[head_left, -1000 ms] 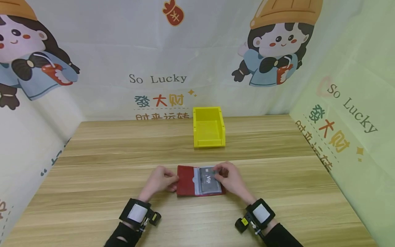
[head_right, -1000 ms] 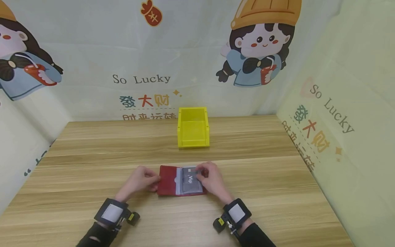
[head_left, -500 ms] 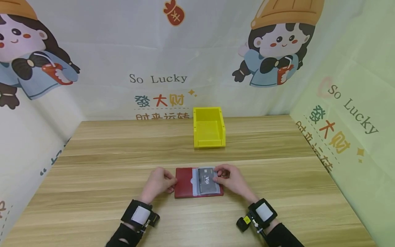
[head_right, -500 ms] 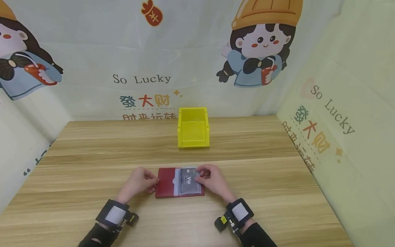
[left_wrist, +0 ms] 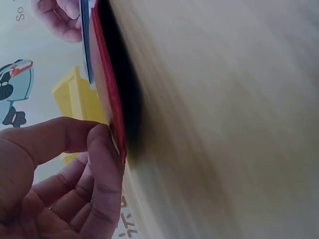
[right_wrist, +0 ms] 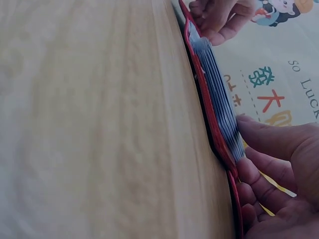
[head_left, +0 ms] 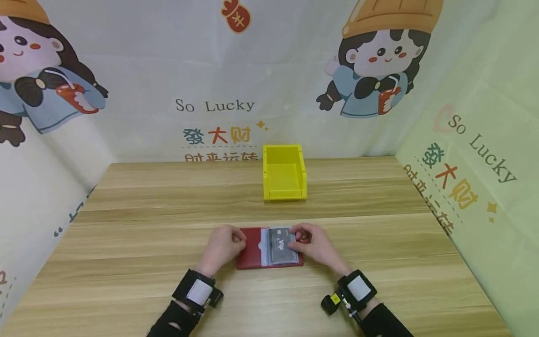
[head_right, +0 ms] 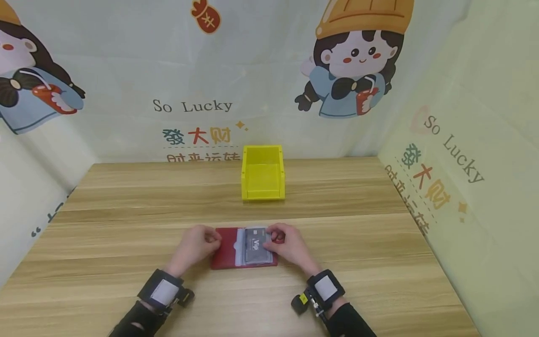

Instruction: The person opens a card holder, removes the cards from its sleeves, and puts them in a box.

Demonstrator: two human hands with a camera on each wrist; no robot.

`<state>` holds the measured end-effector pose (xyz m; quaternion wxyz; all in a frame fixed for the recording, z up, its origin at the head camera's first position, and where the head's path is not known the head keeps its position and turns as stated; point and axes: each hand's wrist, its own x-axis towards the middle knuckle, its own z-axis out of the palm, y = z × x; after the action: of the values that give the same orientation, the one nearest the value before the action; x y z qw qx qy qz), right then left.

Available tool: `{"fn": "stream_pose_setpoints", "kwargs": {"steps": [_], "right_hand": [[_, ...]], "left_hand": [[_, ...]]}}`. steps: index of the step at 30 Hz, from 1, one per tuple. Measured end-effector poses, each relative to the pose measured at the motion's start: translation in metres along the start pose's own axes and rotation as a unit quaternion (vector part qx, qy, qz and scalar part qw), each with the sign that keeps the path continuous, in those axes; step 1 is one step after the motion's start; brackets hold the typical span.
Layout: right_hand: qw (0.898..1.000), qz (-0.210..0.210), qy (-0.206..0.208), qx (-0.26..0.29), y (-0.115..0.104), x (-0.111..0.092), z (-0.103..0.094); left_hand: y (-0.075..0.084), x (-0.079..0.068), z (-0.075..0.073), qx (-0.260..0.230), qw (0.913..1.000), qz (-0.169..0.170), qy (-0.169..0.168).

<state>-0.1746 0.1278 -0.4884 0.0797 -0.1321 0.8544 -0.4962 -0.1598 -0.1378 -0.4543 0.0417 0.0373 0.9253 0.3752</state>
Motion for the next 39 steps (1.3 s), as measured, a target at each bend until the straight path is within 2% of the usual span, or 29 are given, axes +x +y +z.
{"fn": "stream_pose_setpoints", "kwargs": {"steps": [5,11,15,23,33,39], "right_hand": [[1.0,0.005,-0.009,-0.011,-0.003,0.003,-0.001],[1.0,0.009,-0.015,-0.017,-0.007,0.005,0.0],[1.0,0.007,-0.015,-0.017,-0.008,0.004,0.001],[0.999,0.017,-0.016,-0.03,-0.011,0.005,0.002],[0.999,0.027,-0.017,-0.034,-0.011,0.007,0.003],[0.999,0.018,-0.018,-0.029,-0.011,0.007,0.003]], "left_hand": [[0.011,0.004,0.004,-0.007,0.9994,0.006,-0.034],[0.016,0.013,0.013,-0.035,0.9968,-0.004,-0.071],[0.019,0.015,0.02,-0.056,0.9959,0.003,-0.071],[0.019,0.019,0.029,-0.085,0.9952,0.004,-0.05],[0.019,0.019,0.031,-0.109,0.9926,-0.007,-0.054],[0.017,0.02,0.032,-0.115,0.9916,-0.007,-0.059]]}}
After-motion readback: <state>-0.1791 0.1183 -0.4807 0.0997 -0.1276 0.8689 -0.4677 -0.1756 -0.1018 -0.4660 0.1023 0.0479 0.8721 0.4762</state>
